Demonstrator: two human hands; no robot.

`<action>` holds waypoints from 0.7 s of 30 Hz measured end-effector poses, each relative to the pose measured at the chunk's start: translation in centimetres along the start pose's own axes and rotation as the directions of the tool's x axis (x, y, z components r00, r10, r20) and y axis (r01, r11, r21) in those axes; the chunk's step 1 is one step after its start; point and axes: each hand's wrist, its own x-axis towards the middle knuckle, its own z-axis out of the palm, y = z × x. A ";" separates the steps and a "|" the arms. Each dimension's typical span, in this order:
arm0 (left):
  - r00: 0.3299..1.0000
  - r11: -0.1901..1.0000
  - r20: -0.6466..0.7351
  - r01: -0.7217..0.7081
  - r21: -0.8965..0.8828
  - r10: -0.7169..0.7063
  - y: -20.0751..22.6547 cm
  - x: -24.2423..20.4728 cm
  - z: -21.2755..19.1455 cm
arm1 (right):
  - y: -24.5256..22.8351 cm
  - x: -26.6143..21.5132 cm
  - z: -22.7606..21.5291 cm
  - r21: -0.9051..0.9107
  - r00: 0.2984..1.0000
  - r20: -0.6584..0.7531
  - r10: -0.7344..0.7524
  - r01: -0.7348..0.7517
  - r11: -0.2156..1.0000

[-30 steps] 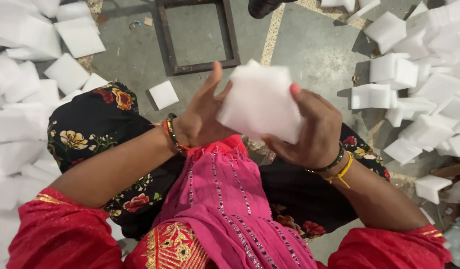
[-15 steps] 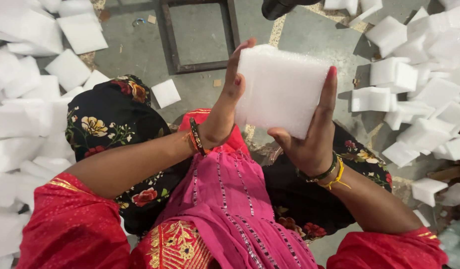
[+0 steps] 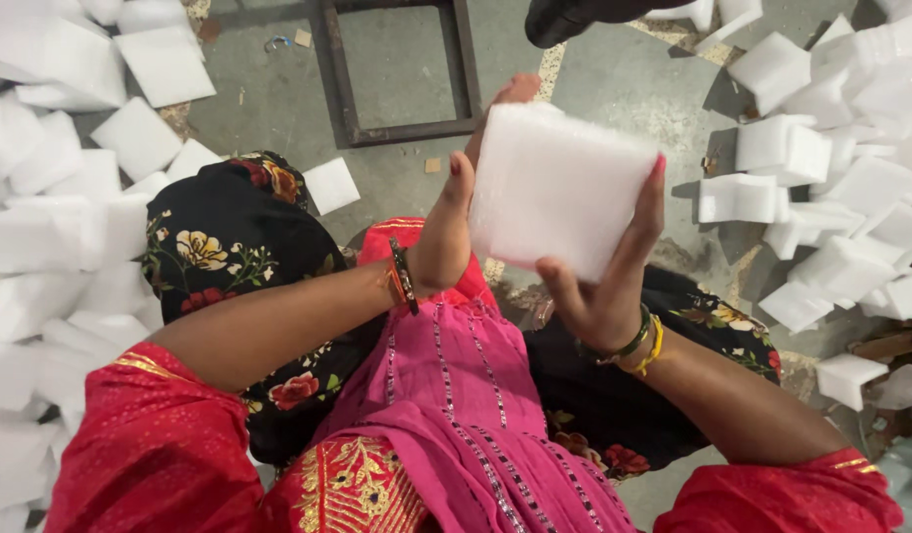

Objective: The person sits on the floor surrounded by white foam sheets and repeatedly picks up stacks of them. They separate the sheets by hand, pulling them apart and dropping them onto the floor. The person continues this process of picking up, separating, and dropping the foam sheets throughout the video.

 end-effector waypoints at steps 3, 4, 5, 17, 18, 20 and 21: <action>0.998 0.977 0.022 0.066 -0.205 -0.063 0.2 1.4 0.2 | 2.0 1.7 0.2 0.124 0.999 0.014 0.040 -0.042 0.991; 0.996 0.958 0.028 0.087 -0.274 -0.083 0.3 2.1 0.0 | 2.9 2.7 0.3 0.199 0.998 0.030 0.050 -0.055 0.979; 0.995 0.947 0.054 0.099 -0.306 -0.086 0.3 2.8 -0.2 | 3.7 3.7 0.5 0.308 0.997 0.061 0.054 -0.070 0.949; 0.949 0.716 -0.096 0.157 -0.680 -0.299 -4.7 13.0 -3.8 | 10.0 11.8 -0.5 -0.085 0.965 0.087 -0.248 0.255 0.963; 0.946 0.711 -0.100 0.159 -0.685 -0.309 -4.8 13.2 -3.9 | 10.0 12.3 -0.5 -0.156 0.945 0.096 -0.313 0.325 0.933; 0.944 0.710 -0.113 0.152 -0.688 -0.311 -4.8 13.0 -3.9 | 9.4 12.7 -0.2 0.559 0.986 0.096 0.136 -0.166 0.812; 0.944 0.708 -0.121 0.142 -0.692 -0.308 -4.8 12.6 -3.9 | 9.0 12.6 0.0 0.799 0.921 0.222 0.321 -0.360 0.482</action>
